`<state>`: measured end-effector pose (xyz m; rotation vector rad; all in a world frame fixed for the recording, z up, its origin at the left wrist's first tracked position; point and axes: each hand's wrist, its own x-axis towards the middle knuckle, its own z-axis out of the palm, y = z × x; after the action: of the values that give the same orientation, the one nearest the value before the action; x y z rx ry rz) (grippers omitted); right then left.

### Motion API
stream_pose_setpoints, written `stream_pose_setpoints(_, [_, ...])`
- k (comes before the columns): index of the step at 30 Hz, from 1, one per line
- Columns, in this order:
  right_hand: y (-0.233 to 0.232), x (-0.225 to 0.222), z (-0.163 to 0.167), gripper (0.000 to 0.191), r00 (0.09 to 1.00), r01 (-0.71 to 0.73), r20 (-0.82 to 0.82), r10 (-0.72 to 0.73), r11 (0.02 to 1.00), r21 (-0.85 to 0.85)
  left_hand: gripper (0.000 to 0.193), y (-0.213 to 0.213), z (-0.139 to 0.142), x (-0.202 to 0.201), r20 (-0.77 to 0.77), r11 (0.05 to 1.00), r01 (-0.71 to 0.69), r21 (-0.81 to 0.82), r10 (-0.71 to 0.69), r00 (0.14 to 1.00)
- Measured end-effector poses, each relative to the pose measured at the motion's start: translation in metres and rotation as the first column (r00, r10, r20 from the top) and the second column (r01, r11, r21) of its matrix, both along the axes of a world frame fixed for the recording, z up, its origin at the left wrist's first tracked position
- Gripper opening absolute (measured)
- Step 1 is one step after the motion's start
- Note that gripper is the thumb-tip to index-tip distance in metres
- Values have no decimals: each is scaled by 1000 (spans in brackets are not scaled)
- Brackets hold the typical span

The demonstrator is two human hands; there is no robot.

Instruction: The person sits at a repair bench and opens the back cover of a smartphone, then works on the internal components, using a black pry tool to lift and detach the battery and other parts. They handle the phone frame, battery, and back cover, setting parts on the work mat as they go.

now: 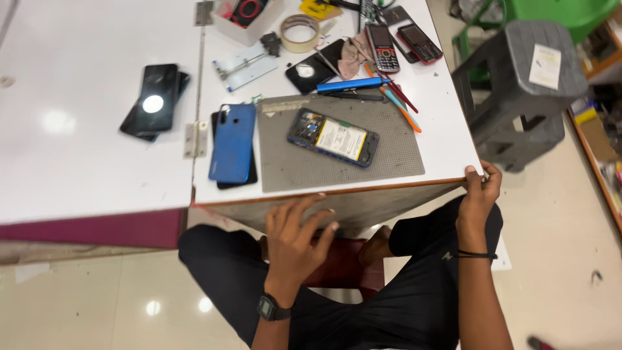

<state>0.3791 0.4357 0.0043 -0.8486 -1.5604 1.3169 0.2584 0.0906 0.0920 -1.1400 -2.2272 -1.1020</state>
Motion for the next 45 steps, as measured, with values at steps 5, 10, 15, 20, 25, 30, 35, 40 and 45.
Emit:
stream_pose_setpoints(5, [1,-5,-40,61,993,107,15,-118,943,314,10,10,-22,-53,-82,993,-98,66,103,991])
stream_pose_setpoints(10, [13,-9,-79,80,971,14,-239,17,991,129,15,9,-65,-62,26,996,-68,62,66,997])
stream_pose_setpoints(15, [30,6,-89,82,999,24,21,-33,938,346,24,17,-100,-58,-211,970,-237,-56,221,952])
stream_pose_setpoints(20, [46,16,-101,90,988,-139,-15,151,942,306,33,18,-123,-58,-297,959,-282,39,281,913])
stream_pose_setpoints(25, [63,27,-124,99,981,-193,81,176,915,354,36,21,-137,-58,-360,941,-318,119,339,869])
stream_pose_setpoints(30, [68,25,-130,91,987,-135,129,94,921,365,36,20,-138,-59,-372,942,-313,120,335,866])
stream_pose_setpoints(35, [55,14,-116,84,994,-102,-3,110,924,370,36,23,-139,-67,-414,938,-300,172,345,843])
stream_pose_setpoints(40, [37,3,-101,80,941,54,190,-279,679,732,34,26,-136,-65,-372,935,-306,178,352,859])
stream_pose_setpoints(45, [29,-3,-91,79,967,37,-253,4,987,157,33,29,-127,-60,-320,934,-329,141,357,878])
